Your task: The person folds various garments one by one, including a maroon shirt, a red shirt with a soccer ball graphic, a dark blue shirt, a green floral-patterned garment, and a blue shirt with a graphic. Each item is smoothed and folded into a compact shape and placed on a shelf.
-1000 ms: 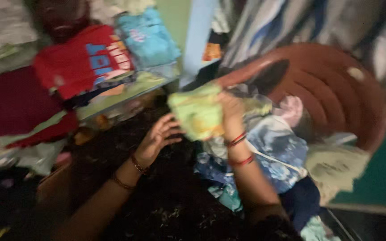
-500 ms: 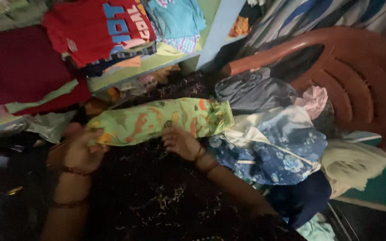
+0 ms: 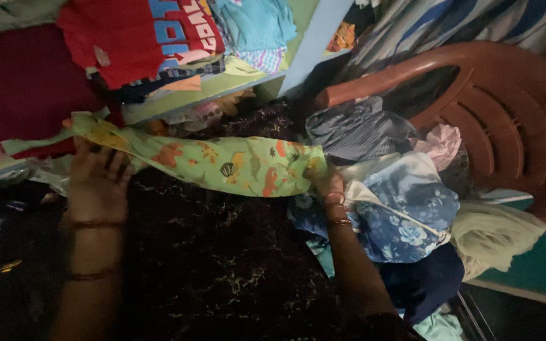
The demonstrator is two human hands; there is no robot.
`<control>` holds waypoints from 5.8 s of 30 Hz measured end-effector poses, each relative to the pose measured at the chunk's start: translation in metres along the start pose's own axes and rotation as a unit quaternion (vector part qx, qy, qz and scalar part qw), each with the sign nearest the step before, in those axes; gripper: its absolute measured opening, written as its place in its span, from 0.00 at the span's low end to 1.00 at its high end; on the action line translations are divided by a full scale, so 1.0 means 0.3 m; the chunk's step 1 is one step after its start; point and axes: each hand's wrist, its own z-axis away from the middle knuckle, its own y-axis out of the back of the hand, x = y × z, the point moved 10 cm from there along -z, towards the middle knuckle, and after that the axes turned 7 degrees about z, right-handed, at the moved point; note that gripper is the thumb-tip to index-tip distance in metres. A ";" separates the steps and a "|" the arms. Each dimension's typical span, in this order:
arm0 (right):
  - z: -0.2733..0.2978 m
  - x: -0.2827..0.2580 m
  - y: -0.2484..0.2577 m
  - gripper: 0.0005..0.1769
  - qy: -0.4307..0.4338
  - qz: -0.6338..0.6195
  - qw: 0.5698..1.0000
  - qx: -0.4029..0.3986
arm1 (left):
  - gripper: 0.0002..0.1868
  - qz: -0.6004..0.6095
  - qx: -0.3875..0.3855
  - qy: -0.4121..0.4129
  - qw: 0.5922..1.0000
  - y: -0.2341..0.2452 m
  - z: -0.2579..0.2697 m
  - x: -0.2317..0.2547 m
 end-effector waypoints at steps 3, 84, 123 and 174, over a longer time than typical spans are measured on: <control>0.001 -0.099 0.026 0.24 -0.028 -0.104 0.994 0.019 | 0.16 -0.159 -0.111 -0.238 0.952 -0.133 0.113 0.084; -0.209 -0.591 -0.384 0.21 0.122 -0.126 0.984 -0.038 | 0.23 -0.409 -0.063 -0.168 0.895 0.722 -0.265 0.466; -0.158 -0.113 -0.247 0.15 -0.063 -0.191 0.977 -0.075 | 0.38 -0.434 -0.071 -0.085 0.894 0.737 -0.235 0.431; -0.343 -0.374 -0.077 0.21 0.111 -0.263 0.900 -0.328 | 0.20 -0.414 -0.081 -0.288 0.860 0.806 -0.232 0.503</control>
